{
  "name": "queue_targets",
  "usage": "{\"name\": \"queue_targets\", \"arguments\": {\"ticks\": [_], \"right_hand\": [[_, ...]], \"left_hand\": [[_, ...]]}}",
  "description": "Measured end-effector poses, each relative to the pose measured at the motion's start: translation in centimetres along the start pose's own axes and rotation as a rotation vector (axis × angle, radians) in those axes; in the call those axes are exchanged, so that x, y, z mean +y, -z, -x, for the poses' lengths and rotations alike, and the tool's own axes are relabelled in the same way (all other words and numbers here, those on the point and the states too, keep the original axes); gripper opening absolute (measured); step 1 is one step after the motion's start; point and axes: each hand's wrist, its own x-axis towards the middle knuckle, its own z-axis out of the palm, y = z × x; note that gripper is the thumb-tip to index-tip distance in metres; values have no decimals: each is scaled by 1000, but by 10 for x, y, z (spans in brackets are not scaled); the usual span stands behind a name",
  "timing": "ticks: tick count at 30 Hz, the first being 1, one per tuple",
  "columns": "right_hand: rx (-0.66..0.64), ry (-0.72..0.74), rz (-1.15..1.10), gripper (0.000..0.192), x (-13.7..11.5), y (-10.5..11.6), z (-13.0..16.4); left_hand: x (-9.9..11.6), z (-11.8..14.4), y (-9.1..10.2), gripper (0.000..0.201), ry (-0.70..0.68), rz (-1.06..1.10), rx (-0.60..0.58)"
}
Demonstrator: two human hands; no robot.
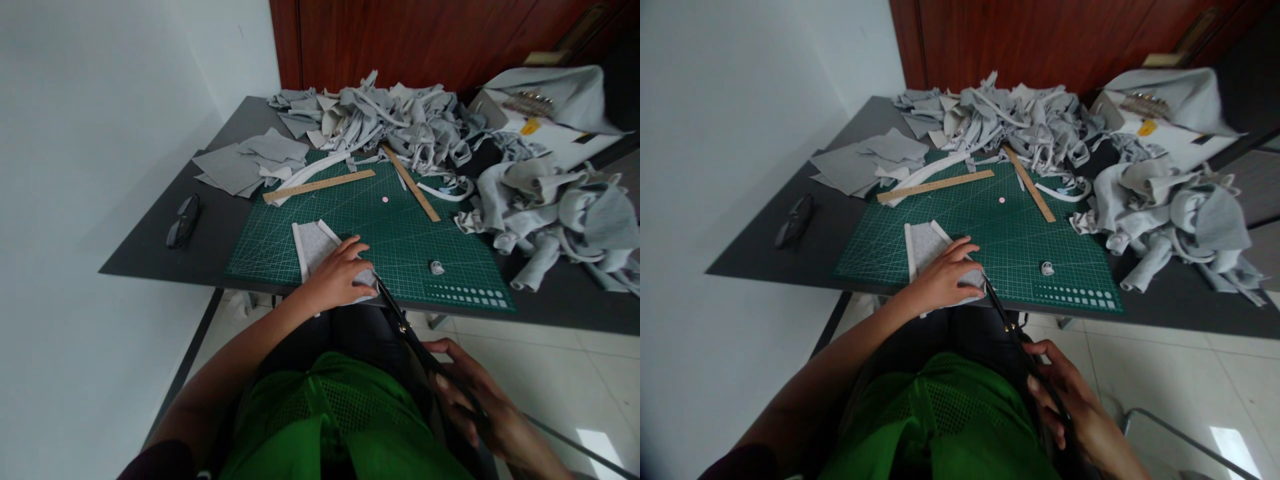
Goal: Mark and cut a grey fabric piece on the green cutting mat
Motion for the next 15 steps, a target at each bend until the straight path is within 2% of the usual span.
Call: {"name": "queue_targets", "arguments": {"ticks": [9, 15], "right_hand": [[-27, 15, 24, 57, 12, 3, -4], [13, -9, -18, 57, 5, -2, 1]], "left_hand": [[-2, 0, -2, 41, -10, 8, -4], [-1, -2, -1, 45, 8, -1, -46]]}}
